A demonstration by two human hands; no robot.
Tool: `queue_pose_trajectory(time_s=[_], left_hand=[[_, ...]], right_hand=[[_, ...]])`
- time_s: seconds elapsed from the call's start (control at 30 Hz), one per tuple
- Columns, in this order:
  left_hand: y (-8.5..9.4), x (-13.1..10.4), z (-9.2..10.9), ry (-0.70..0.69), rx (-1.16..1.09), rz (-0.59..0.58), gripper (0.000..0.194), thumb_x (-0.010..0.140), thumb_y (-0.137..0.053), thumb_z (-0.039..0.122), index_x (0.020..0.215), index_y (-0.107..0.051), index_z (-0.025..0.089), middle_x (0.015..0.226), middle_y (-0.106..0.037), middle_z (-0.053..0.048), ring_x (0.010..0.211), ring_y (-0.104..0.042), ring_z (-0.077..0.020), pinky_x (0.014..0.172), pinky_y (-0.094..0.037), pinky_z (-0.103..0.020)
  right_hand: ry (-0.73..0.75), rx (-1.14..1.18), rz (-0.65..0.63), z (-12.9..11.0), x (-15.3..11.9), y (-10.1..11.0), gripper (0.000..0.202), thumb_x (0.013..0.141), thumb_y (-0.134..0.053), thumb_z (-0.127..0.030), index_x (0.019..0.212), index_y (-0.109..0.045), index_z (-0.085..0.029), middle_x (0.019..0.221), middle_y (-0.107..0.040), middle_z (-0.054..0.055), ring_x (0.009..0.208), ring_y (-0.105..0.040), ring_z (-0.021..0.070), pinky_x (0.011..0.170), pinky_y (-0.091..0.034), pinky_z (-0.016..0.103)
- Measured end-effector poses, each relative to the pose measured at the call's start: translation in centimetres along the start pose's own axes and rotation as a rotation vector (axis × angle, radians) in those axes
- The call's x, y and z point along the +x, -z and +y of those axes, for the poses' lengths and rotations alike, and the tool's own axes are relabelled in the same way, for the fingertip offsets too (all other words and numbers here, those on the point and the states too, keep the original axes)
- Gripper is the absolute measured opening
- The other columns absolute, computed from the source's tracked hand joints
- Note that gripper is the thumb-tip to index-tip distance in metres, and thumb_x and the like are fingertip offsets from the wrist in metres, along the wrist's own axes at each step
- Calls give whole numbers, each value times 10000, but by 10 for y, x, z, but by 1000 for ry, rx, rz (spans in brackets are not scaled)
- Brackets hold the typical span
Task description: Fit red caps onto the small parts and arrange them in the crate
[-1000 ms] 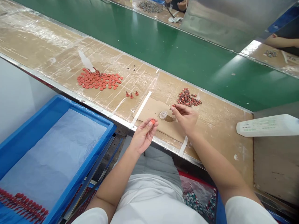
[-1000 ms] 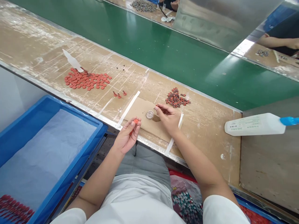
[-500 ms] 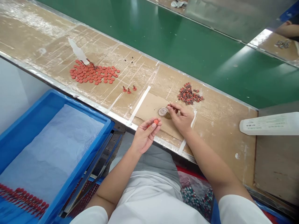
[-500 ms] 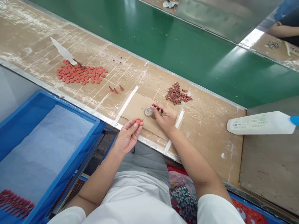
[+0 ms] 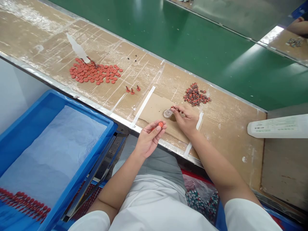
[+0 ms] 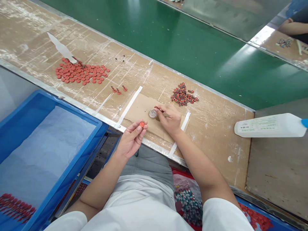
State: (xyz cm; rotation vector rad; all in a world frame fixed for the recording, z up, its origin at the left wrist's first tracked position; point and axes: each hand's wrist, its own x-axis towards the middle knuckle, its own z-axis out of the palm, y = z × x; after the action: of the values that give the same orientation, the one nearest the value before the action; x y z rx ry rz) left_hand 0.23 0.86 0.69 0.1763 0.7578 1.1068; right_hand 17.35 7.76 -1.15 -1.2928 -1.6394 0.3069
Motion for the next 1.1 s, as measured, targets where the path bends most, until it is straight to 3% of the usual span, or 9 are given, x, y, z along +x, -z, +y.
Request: queue_pose_trajectory(time_s=[0.3, 0.67, 0.9, 1.1], left_hand=[[0, -1, 2, -2, -13, -24, 224, 754, -688, 106, 972, -700, 154, 1042, -719, -52, 904, -692, -107, 866, -527, -178], [0, -2, 2, -2, -31, -9, 229, 750, -685, 90, 969, -697, 154, 1055, -717, -55, 928, -689, -112, 889, -521, -182], [-2, -4, 1, 3, -25, 28, 237, 743, -699, 106, 973, -694, 159, 1032, -721, -48, 931, -689, -119, 891, -524, -196], [-7, -7, -2, -27, -14, -10, 228, 779, -680, 147, 1005, -687, 170, 1027, -721, -30, 958, -681, -123, 833, -541, -175]], right_hand=[[73, 39, 13, 2, -1, 0, 99, 822, -636, -328, 820, -709, -261, 844, -726, 41, 775, -667, 192, 759, -529, 359], [32, 44, -4, 0, 0, 0, 113, 808, -652, -360, 836, -711, -268, 842, -726, 43, 754, -658, 191, 758, -527, 362], [-142, 89, 72, 4, -4, 0, 217, 780, -680, -391, 939, -713, -246, 883, -728, 30, 733, -648, 164, 714, -542, 332], [-343, 365, 138, -15, -5, 6, 268, 744, -723, -393, 952, -711, -223, 929, -730, 40, 845, -685, 186, 793, -566, 358]])
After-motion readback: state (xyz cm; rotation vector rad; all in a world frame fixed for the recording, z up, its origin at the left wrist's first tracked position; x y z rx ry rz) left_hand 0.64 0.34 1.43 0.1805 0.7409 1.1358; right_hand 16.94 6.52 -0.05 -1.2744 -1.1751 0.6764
